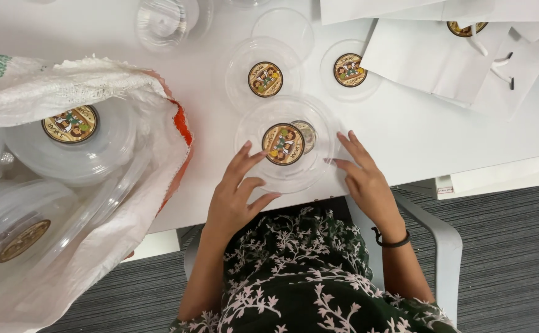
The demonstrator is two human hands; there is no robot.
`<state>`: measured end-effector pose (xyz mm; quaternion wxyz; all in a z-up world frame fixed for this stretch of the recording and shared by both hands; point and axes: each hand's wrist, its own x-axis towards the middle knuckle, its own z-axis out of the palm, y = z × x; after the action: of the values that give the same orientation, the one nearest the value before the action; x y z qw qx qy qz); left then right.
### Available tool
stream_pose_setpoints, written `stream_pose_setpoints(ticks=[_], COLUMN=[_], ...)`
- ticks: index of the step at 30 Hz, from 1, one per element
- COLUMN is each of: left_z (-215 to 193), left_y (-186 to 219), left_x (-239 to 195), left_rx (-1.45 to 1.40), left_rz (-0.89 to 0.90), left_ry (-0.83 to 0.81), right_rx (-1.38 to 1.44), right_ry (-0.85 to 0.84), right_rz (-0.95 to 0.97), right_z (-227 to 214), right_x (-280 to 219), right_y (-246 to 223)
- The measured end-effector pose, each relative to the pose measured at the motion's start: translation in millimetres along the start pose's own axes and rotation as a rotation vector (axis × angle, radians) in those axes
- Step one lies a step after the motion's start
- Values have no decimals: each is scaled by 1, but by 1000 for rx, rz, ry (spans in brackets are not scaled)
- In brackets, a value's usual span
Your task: The person organizes and packs plastic takeout containers and labeled container lids on a table next to paper delivery bags.
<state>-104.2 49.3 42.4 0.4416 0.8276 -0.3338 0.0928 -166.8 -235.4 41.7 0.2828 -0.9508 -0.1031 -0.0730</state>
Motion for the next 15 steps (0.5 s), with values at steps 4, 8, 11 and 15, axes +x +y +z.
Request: stream_pose_setpoints(ticks=[4,8,11,15], left_z=[11,22,28,26], left_y=[-5,-14,-22,-22], left_x=[2,9,17,34], left_rx=[15,33,50,44], left_rz=[-15,-24,1,35], left_ry=[-129,-254,-320,-391], right_rx=[250,402,382,276], right_ry=[140,164,132,107], right_rz=[245,512,540,508], right_z=[-12,-11,-9,-7], right_x=[3,7,17,31], right_y=[-8,4,5,2])
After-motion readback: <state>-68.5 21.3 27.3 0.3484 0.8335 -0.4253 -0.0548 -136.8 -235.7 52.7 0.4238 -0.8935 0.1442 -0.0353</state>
